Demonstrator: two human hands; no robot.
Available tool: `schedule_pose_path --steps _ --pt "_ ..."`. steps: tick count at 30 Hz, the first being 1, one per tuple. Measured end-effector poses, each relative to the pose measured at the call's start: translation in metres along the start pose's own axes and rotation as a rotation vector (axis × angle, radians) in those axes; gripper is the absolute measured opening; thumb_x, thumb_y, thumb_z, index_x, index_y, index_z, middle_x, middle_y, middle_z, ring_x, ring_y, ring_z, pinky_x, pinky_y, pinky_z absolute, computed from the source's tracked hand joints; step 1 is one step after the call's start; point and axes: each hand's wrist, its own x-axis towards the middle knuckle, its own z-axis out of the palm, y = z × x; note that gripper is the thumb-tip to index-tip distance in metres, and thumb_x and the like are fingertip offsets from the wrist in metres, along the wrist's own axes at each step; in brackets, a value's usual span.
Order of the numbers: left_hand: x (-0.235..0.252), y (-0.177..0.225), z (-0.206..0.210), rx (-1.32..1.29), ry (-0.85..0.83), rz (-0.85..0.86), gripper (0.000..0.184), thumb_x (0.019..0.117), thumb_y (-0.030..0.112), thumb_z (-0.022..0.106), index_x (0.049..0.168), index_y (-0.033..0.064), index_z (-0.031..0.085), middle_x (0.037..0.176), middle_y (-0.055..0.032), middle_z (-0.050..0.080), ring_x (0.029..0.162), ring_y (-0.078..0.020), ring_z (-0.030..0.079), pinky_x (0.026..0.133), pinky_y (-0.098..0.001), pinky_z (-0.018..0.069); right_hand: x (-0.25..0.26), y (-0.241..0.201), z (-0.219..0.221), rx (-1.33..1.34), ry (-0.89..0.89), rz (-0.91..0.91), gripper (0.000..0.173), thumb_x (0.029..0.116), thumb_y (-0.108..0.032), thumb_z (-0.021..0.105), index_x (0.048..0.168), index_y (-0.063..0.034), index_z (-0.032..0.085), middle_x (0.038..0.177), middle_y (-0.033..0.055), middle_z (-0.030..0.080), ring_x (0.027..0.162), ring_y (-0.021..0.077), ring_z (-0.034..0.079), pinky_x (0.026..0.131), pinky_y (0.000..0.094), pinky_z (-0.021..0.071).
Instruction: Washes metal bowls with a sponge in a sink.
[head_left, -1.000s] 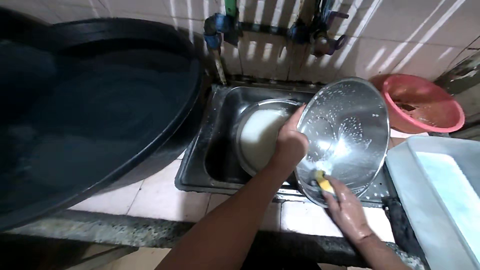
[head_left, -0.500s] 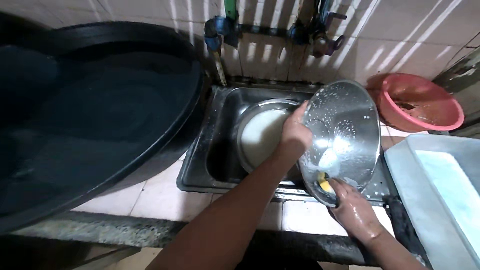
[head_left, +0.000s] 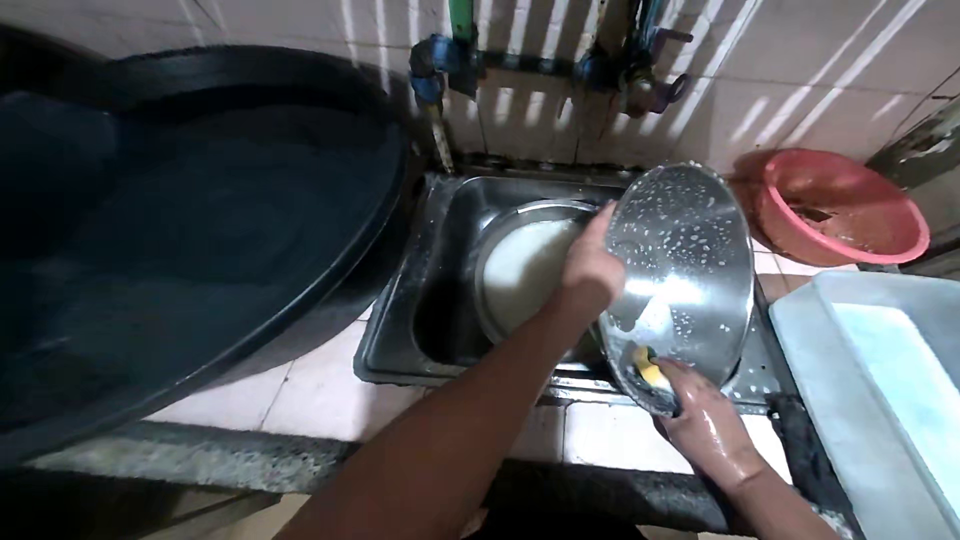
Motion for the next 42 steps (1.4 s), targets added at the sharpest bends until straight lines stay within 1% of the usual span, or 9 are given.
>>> schedule_pose_path --steps 7,10,12,18,24,28,30,35,42 --pt "-0.035 -0.052 0.03 -0.031 0.242 0.112 0.078 0.0922 -0.007 0.055 0.162 0.0182 0.029 0.15 -0.0121 0.053 0.126 -0.0259 0.06 0.1 -0.0496 0.0522 0.032 -0.097 -0.029 0.531 0.065 0.245 0.066 0.0874 -0.024 0.076 0.147 -0.0078 0.052 0.125 0.0159 0.069 0.107 0.0283 0.07 0.094 0.052 0.0559" --pt "-0.034 -0.051 0.024 -0.061 0.265 0.129 0.079 0.0913 -0.013 0.052 0.161 0.0178 0.033 0.155 -0.0082 0.05 0.131 -0.0212 0.057 0.104 -0.045 0.05 0.004 -0.051 -0.001 0.536 0.142 0.029 0.062 0.0999 -0.047 0.055 0.142 -0.0021 0.056 0.128 0.0153 0.068 0.114 0.0218 0.068 0.099 0.0446 0.0556" --pt "-0.023 -0.047 0.015 -0.161 0.212 0.22 0.077 0.0895 -0.018 0.049 0.16 0.0098 0.035 0.161 -0.0074 0.042 0.141 -0.012 0.047 0.115 -0.0323 0.0414 -0.004 0.008 0.011 0.284 0.114 -0.073 0.054 0.1041 -0.043 0.044 0.135 -0.0039 0.065 0.133 0.0152 0.067 0.125 0.0288 0.064 0.106 0.0509 0.0513" --pt "-0.007 -0.046 0.008 -0.235 0.084 0.304 0.076 0.0863 -0.017 0.05 0.157 0.0076 0.038 0.152 -0.0089 0.052 0.133 -0.0092 0.055 0.111 -0.0303 0.0464 0.078 0.099 -0.02 -0.345 -0.022 0.003 0.043 0.0956 -0.019 0.071 0.137 -0.0084 0.064 0.154 0.021 0.048 0.146 0.0441 0.039 0.119 0.0652 0.028" --pt "0.0 -0.05 0.011 -0.31 0.118 0.313 0.072 0.0868 -0.019 0.051 0.154 0.005 0.042 0.148 -0.009 0.056 0.128 -0.0073 0.058 0.107 -0.0269 0.0487 0.068 -0.036 -0.007 0.179 -0.357 0.354 0.055 0.1064 -0.033 0.053 0.157 -0.0147 0.041 0.142 0.0183 0.06 0.126 0.0375 0.062 0.106 0.0585 0.0472" --pt "0.0 -0.051 0.013 -0.316 0.161 0.314 0.068 0.0883 -0.015 0.052 0.153 0.004 0.044 0.145 -0.0089 0.058 0.126 -0.0057 0.059 0.107 -0.0259 0.0489 0.052 -0.099 -0.008 0.964 0.074 0.3 0.043 0.1055 -0.03 0.053 0.147 -0.0176 0.052 0.125 0.0052 0.068 0.109 0.0129 0.067 0.094 0.0379 0.056" --pt "0.002 -0.054 0.011 -0.305 0.153 0.305 0.07 0.0875 -0.016 0.051 0.154 0.0044 0.042 0.147 -0.0096 0.057 0.128 -0.0068 0.058 0.108 -0.0267 0.0481 0.025 -0.068 0.01 0.79 0.161 0.085 0.053 0.1042 -0.033 0.049 0.151 -0.0079 0.048 0.14 0.0093 0.062 0.127 0.0145 0.061 0.108 0.0377 0.0508" --pt "0.005 -0.057 0.011 -0.312 0.139 0.237 0.074 0.0861 -0.019 0.05 0.155 0.0069 0.042 0.148 -0.009 0.056 0.129 -0.0094 0.058 0.107 -0.0291 0.0493 -0.004 0.036 0.021 0.022 0.155 -0.127 0.048 0.1012 -0.034 0.044 0.134 -0.0055 0.065 0.133 0.0159 0.068 0.121 0.0366 0.066 0.101 0.0579 0.0516" --pt "0.004 -0.054 0.016 -0.352 0.162 0.282 0.069 0.0872 -0.018 0.053 0.152 0.0039 0.045 0.142 -0.0096 0.06 0.123 -0.0072 0.062 0.105 -0.027 0.051 0.021 -0.064 0.012 0.675 0.105 0.104 0.054 0.1056 -0.037 0.046 0.153 -0.0111 0.046 0.137 0.0101 0.064 0.125 0.0179 0.063 0.107 0.044 0.0515"
